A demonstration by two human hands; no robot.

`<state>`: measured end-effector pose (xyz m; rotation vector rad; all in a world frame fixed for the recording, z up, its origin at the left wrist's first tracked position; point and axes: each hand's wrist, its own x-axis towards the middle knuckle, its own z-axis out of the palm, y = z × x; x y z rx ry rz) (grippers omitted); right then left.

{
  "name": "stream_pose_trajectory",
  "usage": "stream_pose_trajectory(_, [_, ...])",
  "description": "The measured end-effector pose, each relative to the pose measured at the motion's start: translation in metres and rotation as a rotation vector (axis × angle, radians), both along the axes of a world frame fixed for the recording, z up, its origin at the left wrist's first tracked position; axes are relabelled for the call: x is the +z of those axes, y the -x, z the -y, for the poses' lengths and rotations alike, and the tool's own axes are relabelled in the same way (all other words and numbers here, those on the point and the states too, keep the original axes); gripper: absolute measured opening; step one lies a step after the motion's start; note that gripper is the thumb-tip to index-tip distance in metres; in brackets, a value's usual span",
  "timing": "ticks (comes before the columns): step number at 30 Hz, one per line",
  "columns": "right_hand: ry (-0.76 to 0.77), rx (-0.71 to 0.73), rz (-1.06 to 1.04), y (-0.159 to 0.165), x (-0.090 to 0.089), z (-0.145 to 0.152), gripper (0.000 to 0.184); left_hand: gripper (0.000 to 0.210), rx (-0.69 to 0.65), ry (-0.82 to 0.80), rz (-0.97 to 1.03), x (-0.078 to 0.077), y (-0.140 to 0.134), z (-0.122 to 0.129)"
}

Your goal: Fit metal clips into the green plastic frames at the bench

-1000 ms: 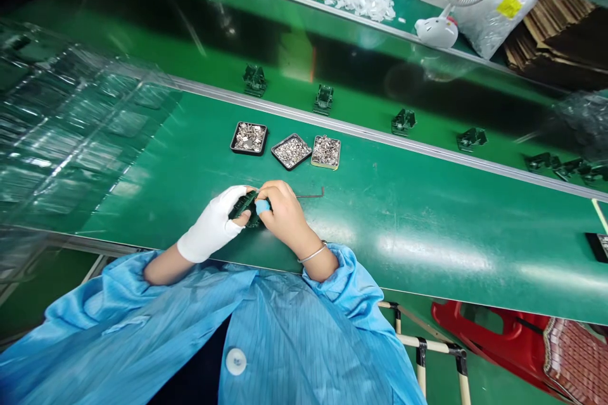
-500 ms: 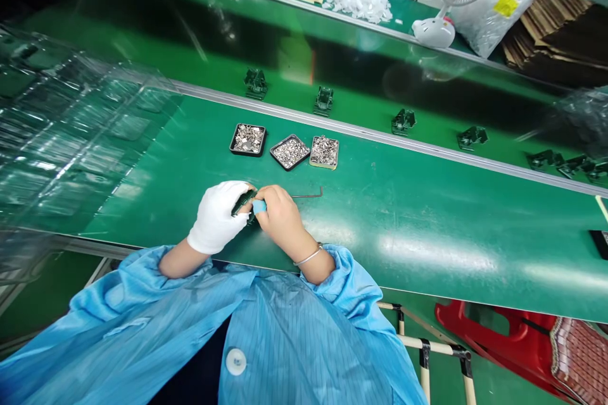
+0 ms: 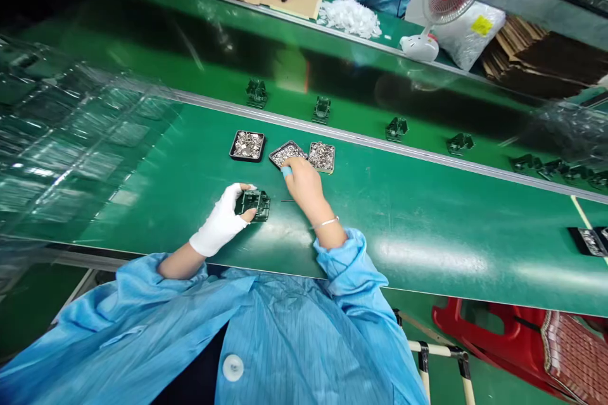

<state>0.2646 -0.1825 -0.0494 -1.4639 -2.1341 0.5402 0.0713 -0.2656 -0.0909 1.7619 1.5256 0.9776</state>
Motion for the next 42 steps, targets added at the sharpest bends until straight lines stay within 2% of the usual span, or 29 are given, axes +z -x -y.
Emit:
stream_pose_trajectory(3, [0.021, 0.029, 0.328, 0.003, 0.003, -0.033, 0.029, 0.050, -0.015, 0.011, 0.129, -0.003, 0.006, -0.001])
stream_pose_trajectory(6, [0.030, 0.032, 0.541, 0.012, -0.002, -0.050, 0.030, 0.050, 0.018, 0.021, 0.217, -0.002, 0.015, -0.002])
stream_pose_trajectory(9, [0.043, 0.013, 0.603, 0.020, -0.008, -0.054, 0.029, 0.048, 0.072, 0.064, 0.241, -0.001, 0.027, -0.002])
stream_pose_trajectory(13, [0.027, 0.013, 0.586, 0.021, -0.010, -0.053, 0.029, 0.047, 0.117, 0.108, 0.242, -0.002, 0.040, 0.000])
stream_pose_trajectory(16, [0.042, -0.029, 0.468, 0.015, -0.010, -0.055, 0.030, 0.045, 0.123, 0.091, 0.241, -0.002, 0.043, -0.001])
stream_pose_trajectory(19, [0.063, -0.072, 0.194, 0.007, -0.014, -0.054, 0.025, 0.041, 0.116, 0.047, 0.217, 0.003, 0.043, -0.002])
stream_pose_trajectory(21, [0.113, -0.088, -0.155, 0.004, -0.017, -0.048, 0.017, 0.037, 0.112, -0.001, 0.167, 0.010, 0.041, -0.004])
stream_pose_trajectory(23, [0.248, -0.075, -0.558, 0.005, -0.018, -0.036, 0.007, 0.032, 0.100, -0.057, 0.102, 0.019, 0.038, -0.006])
stream_pose_trajectory(25, [0.421, -0.039, -0.878, 0.010, -0.016, -0.020, 0.015, 0.026, 0.070, -0.116, 0.035, 0.029, 0.033, -0.009])
stream_pose_trajectory(27, [0.549, -0.012, -1.079, 0.018, -0.011, -0.001, 0.027, 0.021, 0.026, -0.178, -0.021, 0.037, 0.024, -0.013])
stream_pose_trajectory(31, [0.663, -0.011, -1.263, 0.033, -0.001, 0.031, 0.030, 0.016, -0.018, -0.374, -0.100, 0.044, 0.000, -0.018])
stream_pose_trajectory(35, [0.687, -0.047, -1.395, 0.041, 0.000, 0.045, 0.024, 0.017, -0.019, -0.567, -0.256, 0.043, -0.016, -0.019])
stream_pose_trajectory(39, [0.758, -0.072, -1.459, 0.040, -0.003, 0.049, 0.027, 0.020, 0.020, -0.662, -0.351, 0.039, -0.016, -0.019])
stream_pose_trajectory(42, [0.817, -0.053, -1.398, 0.037, -0.004, 0.051, 0.032, 0.024, 0.042, -0.709, -0.394, 0.037, -0.010, -0.020])
